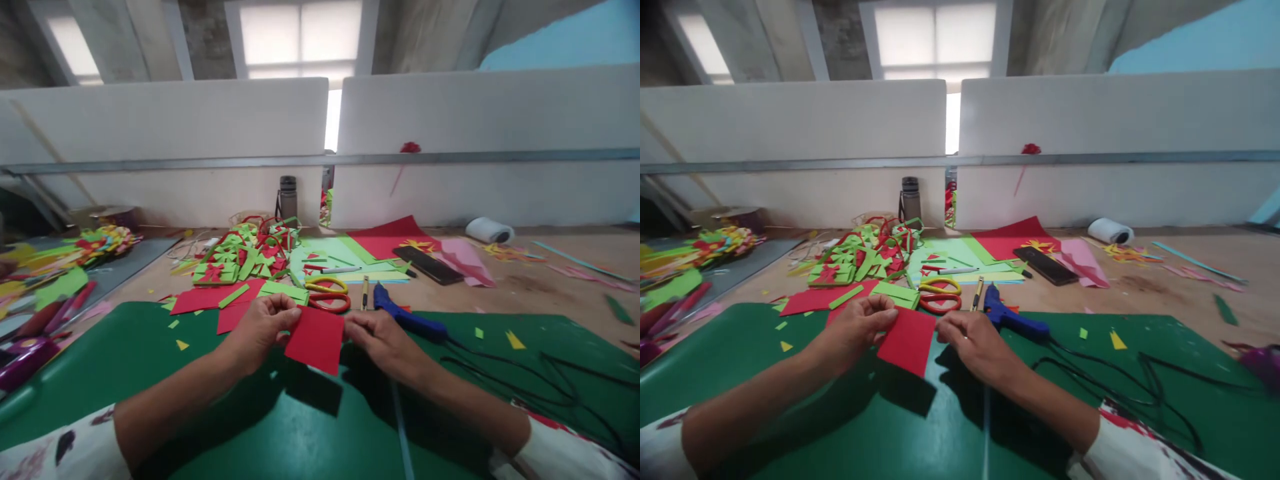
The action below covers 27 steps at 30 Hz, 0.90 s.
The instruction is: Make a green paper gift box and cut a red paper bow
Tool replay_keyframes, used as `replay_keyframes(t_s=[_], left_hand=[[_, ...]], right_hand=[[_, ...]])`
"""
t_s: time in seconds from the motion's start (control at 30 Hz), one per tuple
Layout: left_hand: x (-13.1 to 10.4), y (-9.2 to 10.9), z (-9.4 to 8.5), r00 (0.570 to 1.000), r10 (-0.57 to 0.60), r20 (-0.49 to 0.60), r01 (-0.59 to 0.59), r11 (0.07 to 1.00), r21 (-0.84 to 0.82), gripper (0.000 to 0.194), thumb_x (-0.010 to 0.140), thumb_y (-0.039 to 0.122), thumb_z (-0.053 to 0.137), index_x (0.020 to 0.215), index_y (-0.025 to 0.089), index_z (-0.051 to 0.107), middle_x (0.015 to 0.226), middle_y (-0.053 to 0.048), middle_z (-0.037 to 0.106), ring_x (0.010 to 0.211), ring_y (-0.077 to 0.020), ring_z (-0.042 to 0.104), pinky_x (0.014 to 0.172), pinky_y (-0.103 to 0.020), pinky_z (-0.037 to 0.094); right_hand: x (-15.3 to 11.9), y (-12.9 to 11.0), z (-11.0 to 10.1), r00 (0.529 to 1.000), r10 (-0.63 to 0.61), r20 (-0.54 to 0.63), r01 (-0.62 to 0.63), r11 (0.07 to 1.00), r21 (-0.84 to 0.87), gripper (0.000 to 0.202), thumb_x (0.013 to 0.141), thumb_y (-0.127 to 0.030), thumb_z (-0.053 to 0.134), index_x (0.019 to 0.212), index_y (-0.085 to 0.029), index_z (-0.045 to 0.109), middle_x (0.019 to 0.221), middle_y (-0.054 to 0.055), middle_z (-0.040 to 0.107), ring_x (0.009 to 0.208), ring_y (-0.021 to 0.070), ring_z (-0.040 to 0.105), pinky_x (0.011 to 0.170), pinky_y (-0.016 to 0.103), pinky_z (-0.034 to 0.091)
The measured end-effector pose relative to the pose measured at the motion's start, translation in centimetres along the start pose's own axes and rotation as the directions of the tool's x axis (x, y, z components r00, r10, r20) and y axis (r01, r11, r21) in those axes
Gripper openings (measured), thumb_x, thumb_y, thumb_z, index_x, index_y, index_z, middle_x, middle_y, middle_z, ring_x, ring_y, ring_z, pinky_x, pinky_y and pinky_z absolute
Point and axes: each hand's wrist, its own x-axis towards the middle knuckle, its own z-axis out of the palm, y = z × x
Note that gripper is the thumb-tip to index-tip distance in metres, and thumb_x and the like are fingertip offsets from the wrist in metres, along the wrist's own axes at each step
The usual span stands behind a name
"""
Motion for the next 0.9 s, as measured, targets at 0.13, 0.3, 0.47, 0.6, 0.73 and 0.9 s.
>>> replay_keyframes(t_s=[0.13,0.3,0.47,0.6,0.73,0.9], left_hand=[[0.3,-0.9,1.8,0.998,0.054,0.022,-0.056,0.995,0.084,0.027,0.07,0.036,0.066,0.071,0.017,0.046,0.055,0.007,0.049,0.048,-0.0061,0.046,0.046,-0.017,0.038],[-0.1,-1.4,2.7,0.997,-0.009,0.075,0.001,0.994,0.111,0.027,0.068,0.03,0.068,0.084,0.018,0.049,0.056,0.007,0.054,0.048,-0.0074,0.049,0.046,-0.017,0.038],[-0.6,-1.3,2.8,0.985,-0.107,0.138,0.089,0.987,0.134,0.023,0.067,0.028,0.071,0.075,0.012,0.057,0.059,0.001,0.061,0.051,-0.0084,0.054,0.051,-0.018,0.042],[-0.9,-1.1,2.7,0.989,-0.071,0.128,0.059,0.994,0.095,0.02,0.069,0.028,0.07,0.075,0.013,0.058,0.068,-0.002,0.066,0.058,-0.0101,0.058,0.056,-0.02,0.046],[-1.1,-1.2,2.4,0.996,-0.002,0.088,-0.01,0.991,0.134,0.017,0.07,0.026,0.067,0.073,0.013,0.057,0.065,-0.002,0.065,0.057,-0.0098,0.057,0.052,-0.018,0.044],[-0.7,-1.6,1.6,0.998,0.038,0.049,-0.044,0.991,0.124,0.017,0.069,0.024,0.067,0.069,0.014,0.053,0.058,0.002,0.059,0.051,-0.0074,0.052,0.049,-0.017,0.042]], right_hand=[[0.0,0.3,-0.1,0.982,0.186,-0.006,-0.165,0.881,0.444,0.031,0.084,-0.044,0.05,0.082,-0.015,0.06,0.072,0.003,0.066,0.067,0.0154,0.062,0.061,0.025,0.049],[0.1,0.0,0.9,0.931,0.363,0.025,-0.331,0.815,0.476,0.01,0.067,-0.021,0.063,0.064,-0.015,0.056,0.055,-0.003,0.058,0.049,0.0093,0.052,0.045,0.019,0.039],[0.0,-0.6,1.3,0.926,0.372,0.064,-0.354,0.795,0.492,0.007,0.066,-0.02,0.059,0.063,-0.016,0.055,0.053,-0.005,0.055,0.047,0.0078,0.048,0.045,0.018,0.036],[0.0,-0.5,1.2,0.931,0.356,0.079,-0.342,0.778,0.528,0.007,0.065,-0.021,0.059,0.063,-0.016,0.056,0.055,-0.004,0.056,0.048,0.0076,0.047,0.046,0.019,0.035],[0.0,-0.4,0.8,0.929,0.367,0.056,-0.335,0.764,0.551,0.007,0.064,-0.022,0.061,0.066,-0.015,0.058,0.057,-0.004,0.058,0.051,0.0081,0.048,0.049,0.02,0.035],[0.0,-0.1,0.4,0.926,0.376,0.026,-0.318,0.743,0.589,0.01,0.064,-0.023,0.063,0.066,-0.014,0.059,0.06,-0.003,0.06,0.053,0.0085,0.051,0.053,0.021,0.04]])
